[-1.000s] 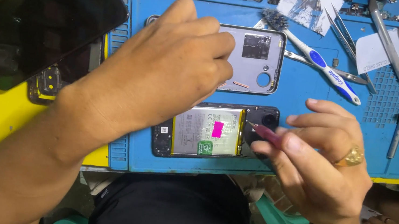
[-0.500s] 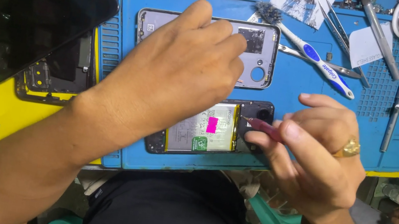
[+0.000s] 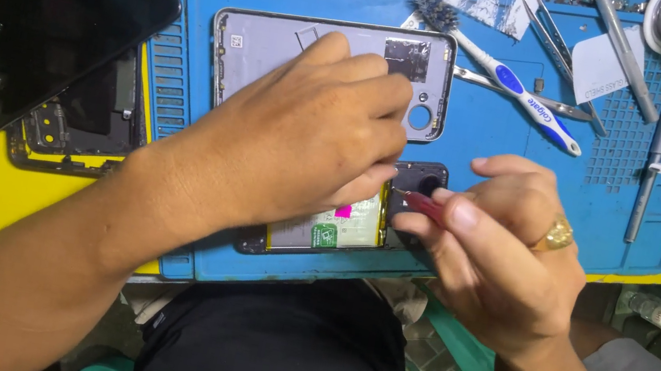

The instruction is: Assembling internal components of a smartphone and securing them with screws at a repair station.

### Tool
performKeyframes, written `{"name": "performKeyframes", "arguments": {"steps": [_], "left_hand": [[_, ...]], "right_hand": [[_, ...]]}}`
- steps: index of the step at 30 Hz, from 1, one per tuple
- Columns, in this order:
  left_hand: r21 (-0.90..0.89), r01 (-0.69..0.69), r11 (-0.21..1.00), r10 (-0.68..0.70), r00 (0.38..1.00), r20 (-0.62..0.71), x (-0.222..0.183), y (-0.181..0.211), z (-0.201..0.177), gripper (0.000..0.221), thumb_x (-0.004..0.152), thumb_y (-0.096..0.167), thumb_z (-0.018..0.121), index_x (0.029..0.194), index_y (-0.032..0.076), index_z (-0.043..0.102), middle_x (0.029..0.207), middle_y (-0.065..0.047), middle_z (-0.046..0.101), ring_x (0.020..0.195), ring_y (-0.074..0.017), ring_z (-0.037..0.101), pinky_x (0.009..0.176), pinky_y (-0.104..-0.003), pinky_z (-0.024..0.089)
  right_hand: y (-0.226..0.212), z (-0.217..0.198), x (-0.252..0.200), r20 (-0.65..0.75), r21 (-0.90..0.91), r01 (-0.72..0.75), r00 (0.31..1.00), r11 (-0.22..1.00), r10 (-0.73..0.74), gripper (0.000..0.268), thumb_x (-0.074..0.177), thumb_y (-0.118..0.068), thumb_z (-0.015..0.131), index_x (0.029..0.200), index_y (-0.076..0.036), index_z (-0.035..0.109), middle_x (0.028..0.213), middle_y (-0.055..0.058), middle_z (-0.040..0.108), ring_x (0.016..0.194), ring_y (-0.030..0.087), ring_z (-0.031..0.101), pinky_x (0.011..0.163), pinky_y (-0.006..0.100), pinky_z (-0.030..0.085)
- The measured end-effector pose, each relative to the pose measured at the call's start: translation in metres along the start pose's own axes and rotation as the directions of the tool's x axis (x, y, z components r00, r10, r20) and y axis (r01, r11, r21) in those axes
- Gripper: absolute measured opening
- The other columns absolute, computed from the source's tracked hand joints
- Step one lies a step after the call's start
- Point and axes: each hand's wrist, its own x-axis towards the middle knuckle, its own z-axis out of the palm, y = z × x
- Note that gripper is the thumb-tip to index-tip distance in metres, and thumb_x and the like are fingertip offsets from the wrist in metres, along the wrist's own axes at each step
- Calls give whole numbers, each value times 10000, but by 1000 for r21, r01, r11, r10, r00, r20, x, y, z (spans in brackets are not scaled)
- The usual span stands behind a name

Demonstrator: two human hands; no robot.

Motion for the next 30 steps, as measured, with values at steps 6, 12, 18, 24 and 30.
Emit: {"name": "performKeyframes", "arguments": {"steps": [6,12,18,24,30], "left_hand": [[-184,4,983,9,998,70,-1,3,7,219,887,219,820,758,134,665,812,-9,535,799,-230,502,755,-385,401],[-200,7,980,6,998,64,-2,3,10,162,824,170,822,771,127,676,844,-14,566,811,-244,509,756,-397,396],[-175,19,984,-3,995,96,-2,4,9,243,876,260,824,742,145,657,824,-3,554,814,-230,511,767,-387,396],[-200,-5,980,15,999,51,-1,6,10,255,878,235,838,730,135,656,802,-11,535,791,-239,501,742,-393,394],[-341,-51,939,74,996,53,0,12,12,188,878,233,833,781,132,708,832,4,558,806,-228,499,754,-386,366]], "right_hand": [[-4,1,2,64,122,-58,997,991,51,384,1184,10,428,1526,-143,344,1245,228,680,1127,303,732,1171,560,611],[-4,-1,4,81,93,-72,995,993,65,377,1175,-42,483,1515,-166,374,1335,237,620,1250,403,687,1181,542,599],[-5,1,5,9,16,-17,1000,1000,17,443,1046,85,730,1351,-116,481,1118,165,685,1012,293,709,1006,510,625],[-12,1,1,-29,100,5,1000,995,-2,491,1045,177,635,1417,-45,404,1150,281,673,993,373,718,943,493,605],[-18,-4,-13,-124,88,-4,992,996,15,724,996,131,647,1554,-165,292,1086,287,660,956,317,719,936,506,629]]}}
